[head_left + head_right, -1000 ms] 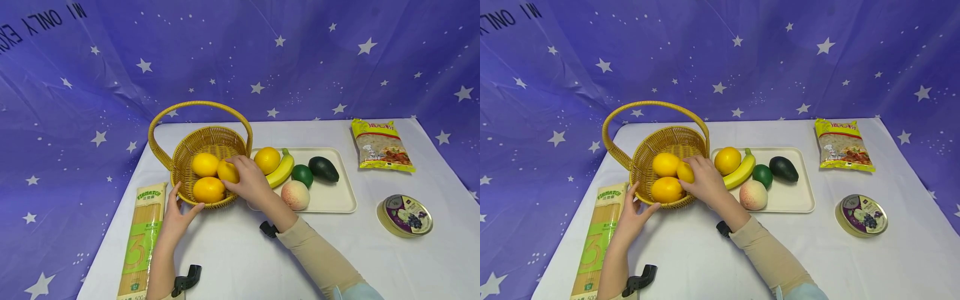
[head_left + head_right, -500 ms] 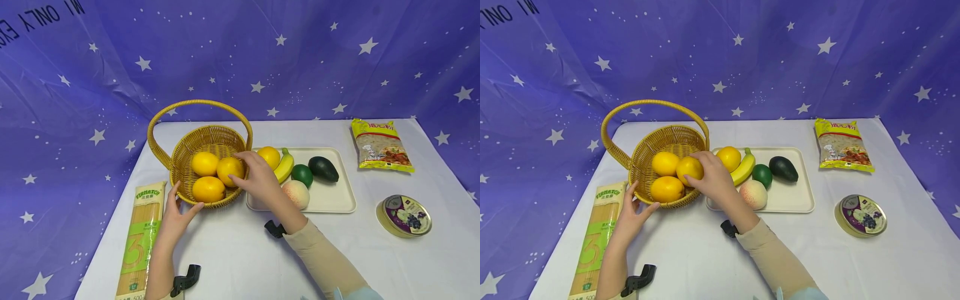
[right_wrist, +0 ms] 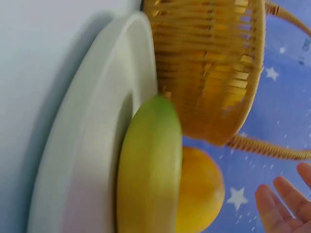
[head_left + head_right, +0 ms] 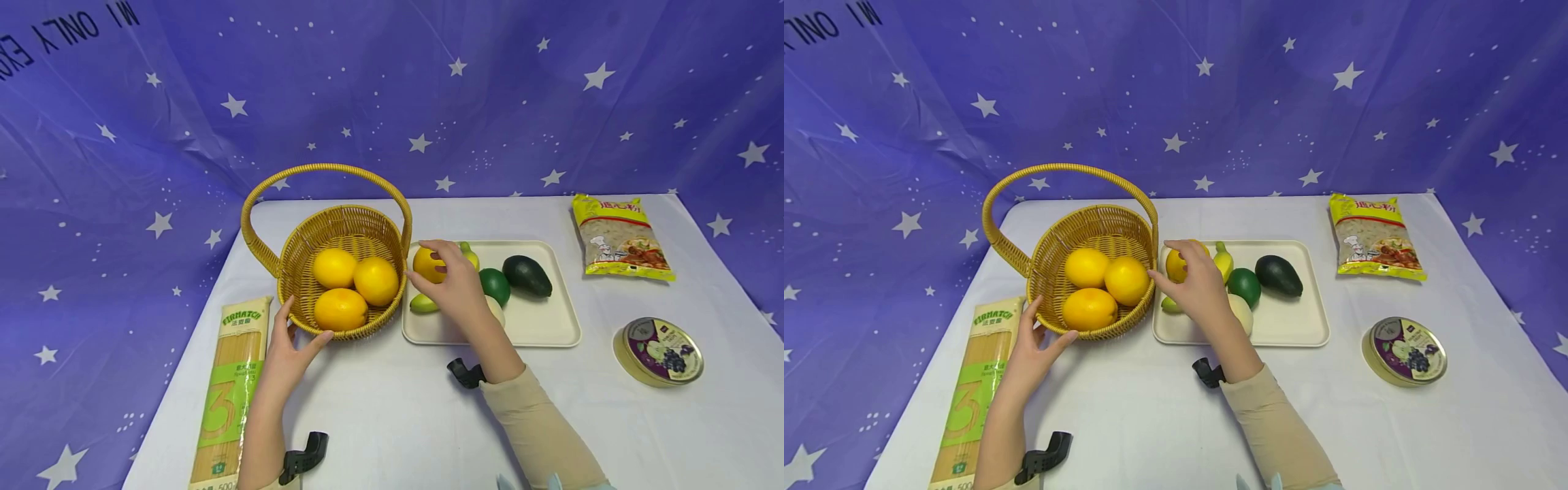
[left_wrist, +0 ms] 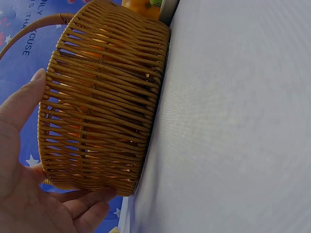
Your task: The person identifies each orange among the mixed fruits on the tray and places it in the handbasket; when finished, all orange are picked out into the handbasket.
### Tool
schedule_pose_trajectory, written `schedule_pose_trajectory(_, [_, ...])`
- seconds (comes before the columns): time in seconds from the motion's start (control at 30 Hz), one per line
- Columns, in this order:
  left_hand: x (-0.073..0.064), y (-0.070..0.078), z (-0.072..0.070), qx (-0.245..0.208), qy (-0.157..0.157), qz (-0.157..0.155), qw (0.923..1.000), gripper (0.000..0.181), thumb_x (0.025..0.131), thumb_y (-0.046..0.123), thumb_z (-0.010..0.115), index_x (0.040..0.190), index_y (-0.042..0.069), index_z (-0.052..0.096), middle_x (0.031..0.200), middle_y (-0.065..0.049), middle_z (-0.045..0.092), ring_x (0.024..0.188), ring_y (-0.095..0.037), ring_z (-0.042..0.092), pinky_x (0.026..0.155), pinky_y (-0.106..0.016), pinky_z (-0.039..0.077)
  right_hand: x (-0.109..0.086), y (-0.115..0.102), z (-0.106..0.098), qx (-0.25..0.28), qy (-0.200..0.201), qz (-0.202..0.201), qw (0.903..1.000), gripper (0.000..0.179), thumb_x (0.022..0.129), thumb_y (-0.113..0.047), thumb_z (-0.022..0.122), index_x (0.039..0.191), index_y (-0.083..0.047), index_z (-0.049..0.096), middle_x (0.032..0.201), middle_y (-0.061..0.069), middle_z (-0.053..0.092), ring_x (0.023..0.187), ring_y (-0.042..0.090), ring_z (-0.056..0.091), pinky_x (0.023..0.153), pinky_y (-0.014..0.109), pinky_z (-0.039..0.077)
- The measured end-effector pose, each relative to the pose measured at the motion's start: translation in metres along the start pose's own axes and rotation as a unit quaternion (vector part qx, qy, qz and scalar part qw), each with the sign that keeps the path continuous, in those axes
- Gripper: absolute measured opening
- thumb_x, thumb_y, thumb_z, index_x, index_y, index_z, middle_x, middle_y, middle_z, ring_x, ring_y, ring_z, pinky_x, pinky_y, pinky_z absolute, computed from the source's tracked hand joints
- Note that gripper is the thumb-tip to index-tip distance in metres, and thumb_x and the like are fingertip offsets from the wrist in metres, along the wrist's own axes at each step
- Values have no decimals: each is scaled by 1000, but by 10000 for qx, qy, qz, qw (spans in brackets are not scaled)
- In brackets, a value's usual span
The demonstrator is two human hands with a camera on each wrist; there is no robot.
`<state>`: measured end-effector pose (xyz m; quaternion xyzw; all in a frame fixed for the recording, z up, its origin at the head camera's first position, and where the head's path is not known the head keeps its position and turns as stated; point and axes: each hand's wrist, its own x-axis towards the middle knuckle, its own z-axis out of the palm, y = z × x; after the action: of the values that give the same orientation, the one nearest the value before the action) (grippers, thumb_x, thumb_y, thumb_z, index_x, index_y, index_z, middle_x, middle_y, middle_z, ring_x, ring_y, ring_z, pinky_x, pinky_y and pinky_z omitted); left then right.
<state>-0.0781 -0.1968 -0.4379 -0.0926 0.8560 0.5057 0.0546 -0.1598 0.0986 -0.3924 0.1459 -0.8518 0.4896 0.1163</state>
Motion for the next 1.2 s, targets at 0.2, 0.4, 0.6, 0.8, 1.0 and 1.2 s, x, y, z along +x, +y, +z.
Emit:
schedule_pose_trajectory(0.2, [0, 0, 0, -16, -13, 25, 10000, 102, 82, 56, 69, 155, 35, 1, 160, -12, 3, 143, -38, 18, 113, -53, 22, 9, 15, -7, -537, -75, 688, 9962, 66, 84, -39, 74, 139, -13, 50, 139, 8, 47, 124, 28, 47, 102, 45, 41])
schedule_pose_trajectory(0.4, [0, -1, 1, -34, -39, 16, 10000, 102, 81, 57, 70, 154, 36, 1, 160, -12, 3, 143, -37, 17, 113, -51, 22, 21, 28, -7, -873, -197, 1176, 9890, 75, 83, -45, 73, 144, -13, 45, 144, 11, 43, 131, 31, 41, 108, 49, 34])
schedule_pose_trajectory(0.6, [0, -2, 1, -12, -16, 23, 10000, 103, 81, 57, 70, 154, 36, 1, 160, -12, 4, 143, -38, 18, 113, -52, 22, 28, 32, -4, -1083, -401, 1414, 9832, 79, 81, -48, 73, 144, -11, 44, 144, 14, 42, 132, 34, 39, 107, 51, 34])
schedule_pose_trajectory(0.8, [0, -3, 1, -32, 4, 76, 10000, 102, 81, 56, 70, 154, 37, 2, 160, -11, 3, 143, -37, 18, 113, -52, 22, 31, 37, 0, -1309, -536, 1526, 9781, 79, 81, -49, 73, 144, -11, 44, 142, 15, 43, 126, 36, 43, 101, 52, 39])
schedule_pose_trajectory(1.0, [-1, -3, 0, -48, 46, 115, 9999, 101, 82, 56, 70, 154, 37, 2, 160, -11, 4, 143, -37, 19, 113, -53, 23, 34, 42, 5, -1546, -803, 1563, 9722, 83, 78, -51, 72, 145, -10, 41, 140, 17, 43, 120, 37, 45, 97, 52, 41])
schedule_pose_trajectory(1.2, [-1, -2, 0, -15, 50, 122, 9999, 102, 81, 57, 70, 154, 36, 2, 160, -11, 4, 142, -38, 19, 113, -53, 22, 34, 43, 7, -1684, -819, 1561, 9698, 84, 76, -48, 75, 144, -11, 41, 140, 17, 43, 120, 37, 45, 98, 52, 40])
